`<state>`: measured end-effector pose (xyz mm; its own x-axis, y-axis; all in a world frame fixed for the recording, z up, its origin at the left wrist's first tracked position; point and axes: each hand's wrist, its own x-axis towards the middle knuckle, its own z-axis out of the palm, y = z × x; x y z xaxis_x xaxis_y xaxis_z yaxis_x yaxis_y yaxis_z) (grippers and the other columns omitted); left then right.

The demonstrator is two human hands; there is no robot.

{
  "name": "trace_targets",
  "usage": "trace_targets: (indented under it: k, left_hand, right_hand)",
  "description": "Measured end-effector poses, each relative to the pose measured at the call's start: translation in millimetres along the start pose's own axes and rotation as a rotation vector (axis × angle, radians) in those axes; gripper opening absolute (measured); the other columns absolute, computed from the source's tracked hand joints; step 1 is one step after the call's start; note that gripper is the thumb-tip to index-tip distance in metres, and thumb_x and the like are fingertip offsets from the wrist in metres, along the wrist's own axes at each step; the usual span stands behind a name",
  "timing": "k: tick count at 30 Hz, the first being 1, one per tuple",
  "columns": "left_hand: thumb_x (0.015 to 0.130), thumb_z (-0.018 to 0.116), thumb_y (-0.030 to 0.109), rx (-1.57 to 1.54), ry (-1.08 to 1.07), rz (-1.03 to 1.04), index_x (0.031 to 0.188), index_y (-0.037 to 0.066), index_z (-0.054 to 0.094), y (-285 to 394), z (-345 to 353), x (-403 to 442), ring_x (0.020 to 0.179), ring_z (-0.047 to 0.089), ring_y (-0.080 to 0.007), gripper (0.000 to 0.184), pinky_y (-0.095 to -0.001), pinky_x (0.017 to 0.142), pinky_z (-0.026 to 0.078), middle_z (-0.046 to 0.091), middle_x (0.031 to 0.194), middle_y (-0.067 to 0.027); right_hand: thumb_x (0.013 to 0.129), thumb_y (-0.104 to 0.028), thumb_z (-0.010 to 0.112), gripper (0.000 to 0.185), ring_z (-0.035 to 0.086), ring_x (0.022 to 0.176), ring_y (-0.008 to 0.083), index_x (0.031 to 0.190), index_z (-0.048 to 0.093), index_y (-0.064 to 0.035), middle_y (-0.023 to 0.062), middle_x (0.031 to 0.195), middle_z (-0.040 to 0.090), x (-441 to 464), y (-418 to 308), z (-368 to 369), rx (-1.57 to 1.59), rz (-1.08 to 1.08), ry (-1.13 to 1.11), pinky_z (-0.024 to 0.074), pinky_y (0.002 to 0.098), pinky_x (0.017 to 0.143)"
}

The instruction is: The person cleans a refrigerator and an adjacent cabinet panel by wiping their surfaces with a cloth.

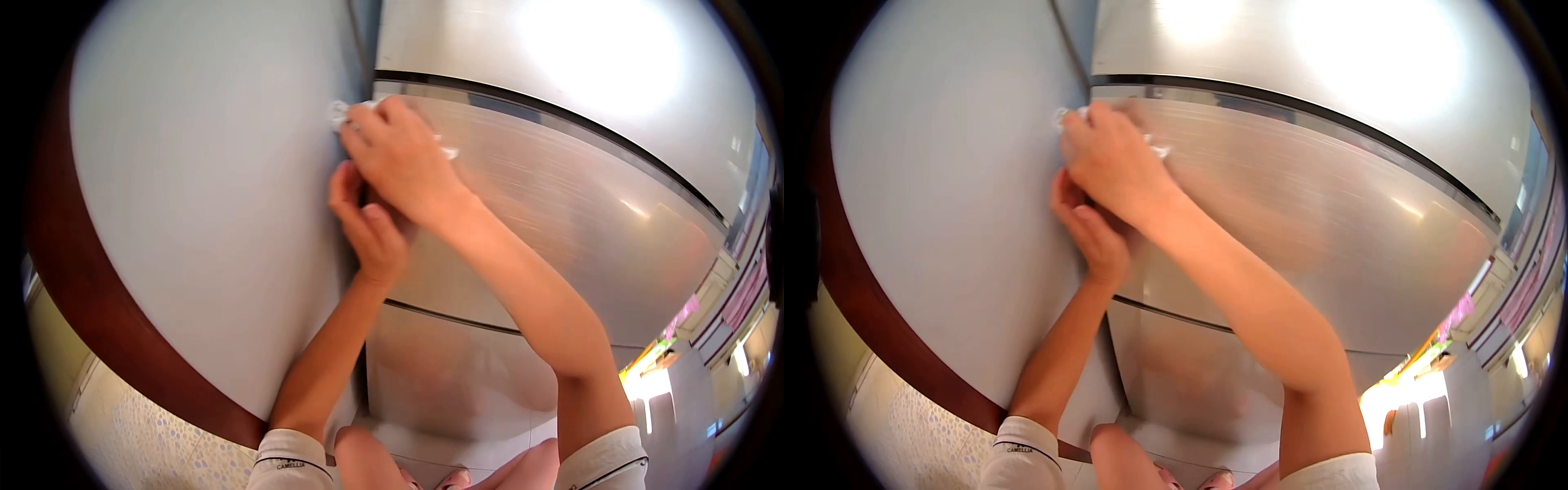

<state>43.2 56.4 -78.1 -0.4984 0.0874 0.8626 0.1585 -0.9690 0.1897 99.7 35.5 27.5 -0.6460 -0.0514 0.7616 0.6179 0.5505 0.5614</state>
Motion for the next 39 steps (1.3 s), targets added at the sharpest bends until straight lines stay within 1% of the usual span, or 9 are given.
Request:
trace_targets:
  k: [6, 12, 16, 18, 22, 24, 31, 33, 39]
  left_hand:
    - [0.098, 0.027, 0.034, 0.087, -0.067, 0.112, 0.128, -0.005, 0.028, 8.2, -4.9, 7.4, 0.114, 0.043, -0.0284, 0.05, -0.0385, 0.097, 0.033, 0.038, 0.13, -0.0189]
    - [0.096, 0.029, 0.023, 0.16, -0.189, 0.138, 0.126, -0.007, 0.033, 15.3, 9.4, -0.9, 0.117, 0.04, -0.0299, 0.042, -0.0387, 0.1, 0.031, 0.037, 0.129, -0.0186]
    - [0.097, 0.028, 0.034, 0.084, -0.22, 0.042, 0.128, -0.005, 0.033, 15.9, 53.2, 26.2, 0.119, 0.037, -0.0276, 0.051, -0.0377, 0.101, 0.029, 0.038, 0.128, -0.0169]
    - [0.096, 0.028, 0.045, 0.049, -0.191, 0.025, 0.13, -0.002, 0.032, 9.5, 55.1, 28.9, 0.118, 0.039, -0.0253, 0.058, -0.0364, 0.101, 0.03, 0.041, 0.126, -0.016]
    - [0.093, 0.014, 0.057, 0.16, -0.184, 0.133, 0.132, -0.001, 0.032, 13.8, 38.1, 33.2, 0.118, 0.039, -0.0272, 0.072, -0.0396, 0.097, 0.033, 0.039, 0.133, -0.0139]
    - [0.092, 0.009, 0.058, 0.237, -0.146, 0.174, 0.133, -0.001, 0.031, 7.2, 24.5, 26.2, 0.116, 0.041, -0.0285, 0.075, -0.0412, 0.096, 0.033, 0.037, 0.136, -0.0136]
    - [0.091, 0.016, 0.059, 0.272, -0.162, 0.172, 0.134, 0.001, 0.032, 20.0, 23.9, 21.3, 0.121, 0.038, -0.0295, 0.074, -0.0426, 0.1, 0.03, 0.036, 0.137, -0.0148]
    - [0.092, 0.02, 0.058, 0.242, -0.211, 0.16, 0.134, 0.0, 0.031, 26.0, 26.6, 18.2, 0.124, 0.036, -0.0285, 0.073, -0.0429, 0.101, 0.029, 0.036, 0.137, -0.0152]
    - [0.093, 0.029, 0.036, 0.309, -0.322, 0.246, 0.133, -0.006, 0.03, 39.2, 19.6, 24.6, 0.125, 0.036, -0.0301, 0.058, -0.0411, 0.102, 0.028, 0.035, 0.137, -0.0171]
  right_hand:
    - [0.069, -0.002, 0.057, 0.049, 0.052, 0.097, 0.0262, 0.117, 0.057, -0.0116, 0.0056, 0.115, 0.054, -86.9, 42.2, -98.1, -0.202, 0.012, 0.004, 0.0406, 0.0382, 0.085]
    - [0.079, 0.012, 0.048, 0.04, 0.049, 0.115, 0.0287, 0.116, 0.056, -0.0017, 0.0135, 0.125, 0.052, -272.7, 78.1, -238.6, -0.933, 0.654, 0.338, 0.0387, 0.0369, 0.094]
    - [0.085, 0.007, 0.044, 0.04, 0.042, 0.125, 0.0247, 0.123, 0.052, -0.003, 0.0134, 0.134, 0.046, -245.8, 90.1, -204.8, -0.535, 0.886, 0.679, 0.0317, 0.0352, 0.103]
    - [0.081, 0.008, 0.045, 0.041, 0.049, 0.119, 0.0291, 0.12, 0.053, 0.0009, 0.0149, 0.126, 0.052, -208.8, 49.1, -157.1, -0.258, 0.881, 0.678, 0.0387, 0.0365, 0.098]
    - [0.078, -0.007, 0.055, 0.047, 0.054, 0.105, 0.0264, 0.124, 0.049, -0.0025, 0.0089, 0.119, 0.055, -186.0, -41.4, -24.4, -0.367, 0.412, -0.015, 0.0451, 0.0382, 0.092]
    - [0.078, -0.014, 0.056, 0.044, 0.052, 0.107, 0.0255, 0.12, 0.051, -0.0024, 0.0085, 0.115, 0.055, -168.3, -78.5, -0.9, 0.063, 0.449, 0.188, 0.0431, 0.0376, 0.094]
    - [0.08, -0.014, 0.057, 0.038, 0.053, 0.105, 0.0204, 0.118, 0.055, -0.0094, 0.0026, 0.124, 0.053, -236.0, -13.5, -119.8, -0.278, 0.247, 0.017, 0.0441, 0.033, 0.091]
    - [0.073, -0.004, 0.067, 0.044, 0.057, 0.104, 0.0245, 0.116, 0.059, -0.0115, 0.0118, 0.121, 0.055, -289.4, 15.1, -173.0, -0.424, 0.369, 0.062, 0.0466, 0.0392, 0.086]
    - [0.077, 0.015, 0.044, 0.056, 0.035, 0.129, 0.0366, 0.129, 0.047, -0.0066, 0.0227, 0.141, 0.032, -305.4, 71.5, -262.1, -0.568, 0.794, 0.327, 0.0332, 0.0418, 0.101]
